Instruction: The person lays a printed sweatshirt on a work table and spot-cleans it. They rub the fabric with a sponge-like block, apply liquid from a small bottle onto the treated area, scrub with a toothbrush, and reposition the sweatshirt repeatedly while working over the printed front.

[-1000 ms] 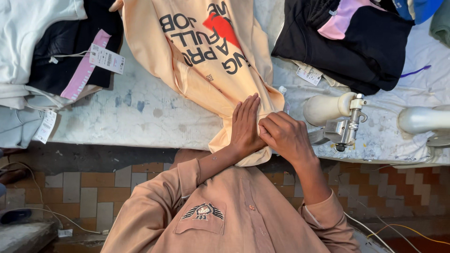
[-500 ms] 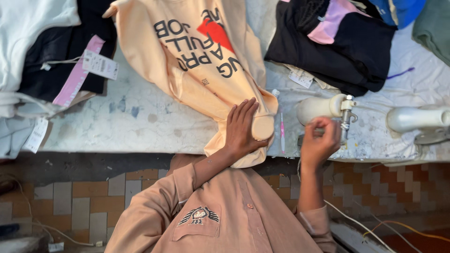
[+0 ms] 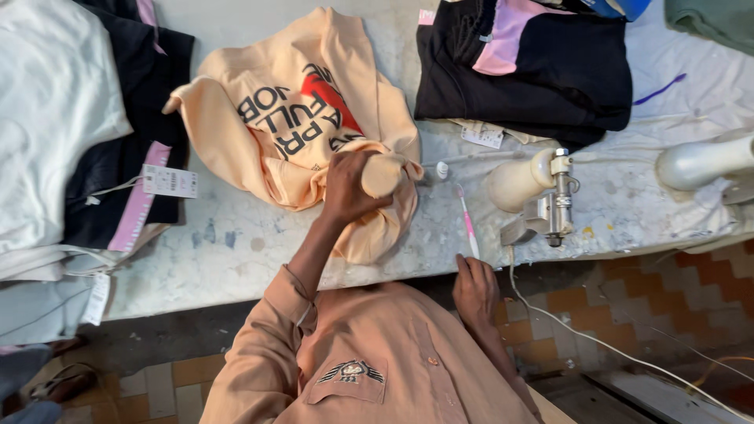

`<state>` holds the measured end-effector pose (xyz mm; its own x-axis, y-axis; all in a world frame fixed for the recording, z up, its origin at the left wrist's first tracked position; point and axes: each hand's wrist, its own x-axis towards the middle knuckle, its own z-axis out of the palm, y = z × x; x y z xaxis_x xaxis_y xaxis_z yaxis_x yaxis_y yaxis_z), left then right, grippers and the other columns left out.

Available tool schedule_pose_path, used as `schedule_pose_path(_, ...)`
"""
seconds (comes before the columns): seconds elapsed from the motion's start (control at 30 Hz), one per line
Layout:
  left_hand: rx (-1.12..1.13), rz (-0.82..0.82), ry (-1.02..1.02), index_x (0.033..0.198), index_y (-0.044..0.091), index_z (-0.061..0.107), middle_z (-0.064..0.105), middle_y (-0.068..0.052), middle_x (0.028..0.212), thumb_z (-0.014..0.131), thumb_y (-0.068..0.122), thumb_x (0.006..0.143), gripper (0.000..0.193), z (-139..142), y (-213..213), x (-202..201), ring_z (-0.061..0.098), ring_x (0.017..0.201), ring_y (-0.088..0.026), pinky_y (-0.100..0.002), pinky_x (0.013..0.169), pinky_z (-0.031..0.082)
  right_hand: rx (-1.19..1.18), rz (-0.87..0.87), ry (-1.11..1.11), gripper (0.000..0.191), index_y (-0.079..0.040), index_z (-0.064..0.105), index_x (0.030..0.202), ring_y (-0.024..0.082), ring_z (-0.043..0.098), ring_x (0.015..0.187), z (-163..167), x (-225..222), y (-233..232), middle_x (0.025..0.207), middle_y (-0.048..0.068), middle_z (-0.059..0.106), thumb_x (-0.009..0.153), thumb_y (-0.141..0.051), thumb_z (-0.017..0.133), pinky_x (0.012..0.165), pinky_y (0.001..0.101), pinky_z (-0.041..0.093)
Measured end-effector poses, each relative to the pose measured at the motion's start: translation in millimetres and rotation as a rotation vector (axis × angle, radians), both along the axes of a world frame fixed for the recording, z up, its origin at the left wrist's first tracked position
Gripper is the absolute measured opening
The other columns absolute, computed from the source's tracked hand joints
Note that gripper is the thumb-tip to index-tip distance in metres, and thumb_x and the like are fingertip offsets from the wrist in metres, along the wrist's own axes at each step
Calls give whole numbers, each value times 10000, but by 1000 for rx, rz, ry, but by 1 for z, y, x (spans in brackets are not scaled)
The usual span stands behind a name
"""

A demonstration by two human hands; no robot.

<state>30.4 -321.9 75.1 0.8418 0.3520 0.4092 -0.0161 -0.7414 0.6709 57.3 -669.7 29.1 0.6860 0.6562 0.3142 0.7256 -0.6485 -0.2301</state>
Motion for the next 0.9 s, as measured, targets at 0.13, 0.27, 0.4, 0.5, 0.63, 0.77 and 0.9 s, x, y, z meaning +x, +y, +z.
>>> schedule_pose_path(0.13,-10,-2,56,1217,62,639,694,-153,1146,900,334,529,784,2,34,4,610,1153,-357,-463,1082,409,155,-108,51,301,-58,744,1149,316,695,1005,-4,1,-23,1085,133,735,885,43,641,877,403,559)
schedule_pose_path(0.27,-41,-5,44,1272,40,615,686,-168,1188,885,345,548,831,1,35,5,597,1196,-369,-466,1096,397,705,-476,281,196,-32,732,1152,205,713,953,-14,25,-49,1082,103,749,978,48,693,841,347,580)
schedule_pose_path(0.4,-80,15,77,1244,58,634,693,-156,1167,881,351,578,768,3,32,4,611,1190,-357,-463,1104,396,1169,-486,475,254,21,579,1102,210,698,987,-14,69,-63,1095,114,705,981,30,802,892,359,600)
schedule_pose_path(0.5,-101,37,94,1215,72,648,705,-136,1143,891,373,594,732,5,34,3,629,1173,-337,-458,1103,398,1063,-150,496,681,-25,395,1379,163,528,1239,-9,93,-59,1346,48,479,866,11,842,1104,304,471)
schedule_pose_path(0.63,-102,55,43,1205,69,650,705,-127,1142,905,386,589,738,4,33,1,628,1162,-339,-459,1094,394,960,-250,859,625,-54,522,1332,149,589,1131,-15,116,-34,1247,61,594,791,-37,835,971,296,528)
schedule_pose_path(0.77,-119,80,66,1207,78,647,692,-115,1143,889,350,553,748,1,28,2,621,1155,-328,-449,1077,406,1118,-282,774,432,21,583,1274,167,629,1024,-24,136,0,1201,95,634,934,-85,828,898,327,564)
schedule_pose_path(0.9,-95,53,19,1212,72,624,664,-126,1159,879,306,521,774,-2,21,0,596,1175,-332,-448,1079,397,1162,-335,628,378,14,573,1240,186,679,906,-9,126,7,1131,104,674,943,-71,791,807,339,613)
